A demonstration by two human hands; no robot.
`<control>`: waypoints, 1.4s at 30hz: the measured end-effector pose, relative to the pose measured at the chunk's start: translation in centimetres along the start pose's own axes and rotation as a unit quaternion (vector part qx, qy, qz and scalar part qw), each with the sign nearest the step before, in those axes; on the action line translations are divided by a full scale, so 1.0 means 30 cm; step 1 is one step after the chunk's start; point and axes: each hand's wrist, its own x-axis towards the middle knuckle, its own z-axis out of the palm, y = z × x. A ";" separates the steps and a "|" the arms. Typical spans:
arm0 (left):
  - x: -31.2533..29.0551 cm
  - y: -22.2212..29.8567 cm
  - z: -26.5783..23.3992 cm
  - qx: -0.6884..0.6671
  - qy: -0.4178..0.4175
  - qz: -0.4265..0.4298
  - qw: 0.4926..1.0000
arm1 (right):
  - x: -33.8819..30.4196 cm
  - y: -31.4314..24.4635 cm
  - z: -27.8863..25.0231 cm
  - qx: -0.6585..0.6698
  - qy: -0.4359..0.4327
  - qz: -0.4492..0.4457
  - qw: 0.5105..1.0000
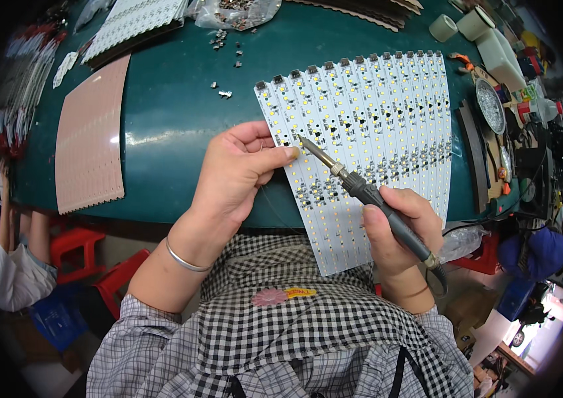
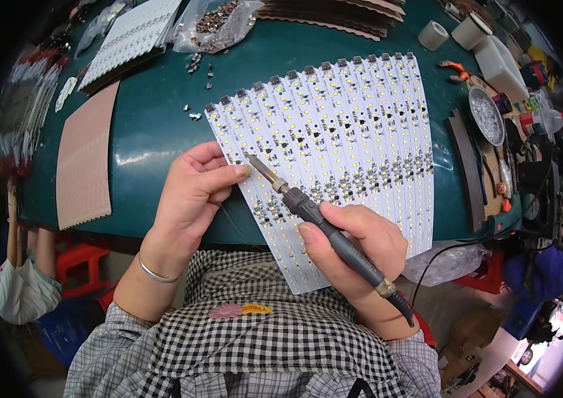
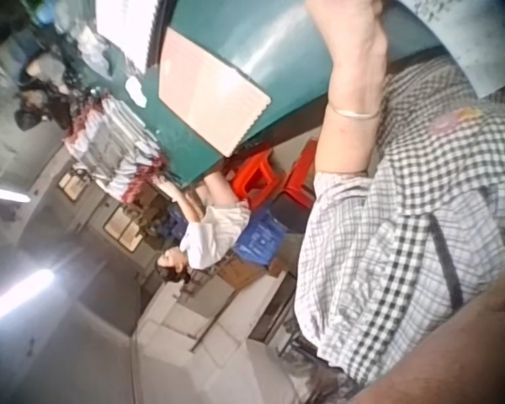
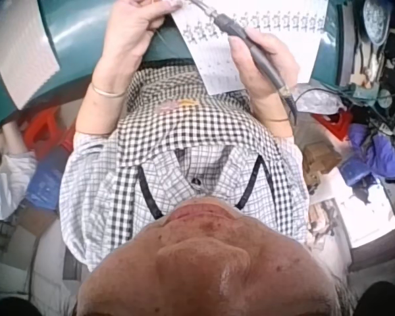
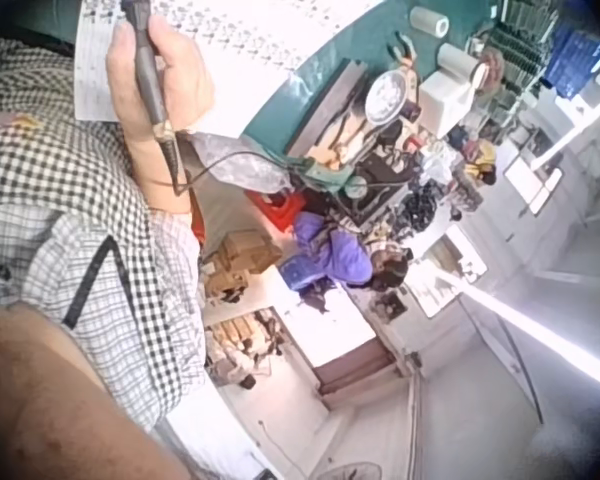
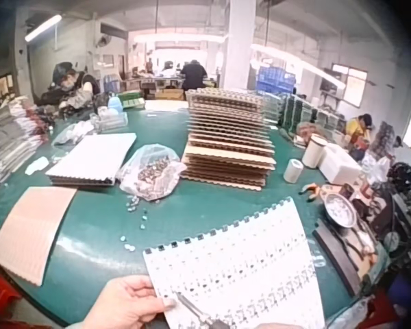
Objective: The person solders components onto an LED circuit board panel using a soldering iron, places the panel onto a stack, and then inserts small components into another circuit board panel by hand.
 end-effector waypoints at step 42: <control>-0.003 0.002 0.004 -0.028 -0.010 0.031 0.999 | 0.023 0.038 -0.049 0.177 0.209 0.096 0.957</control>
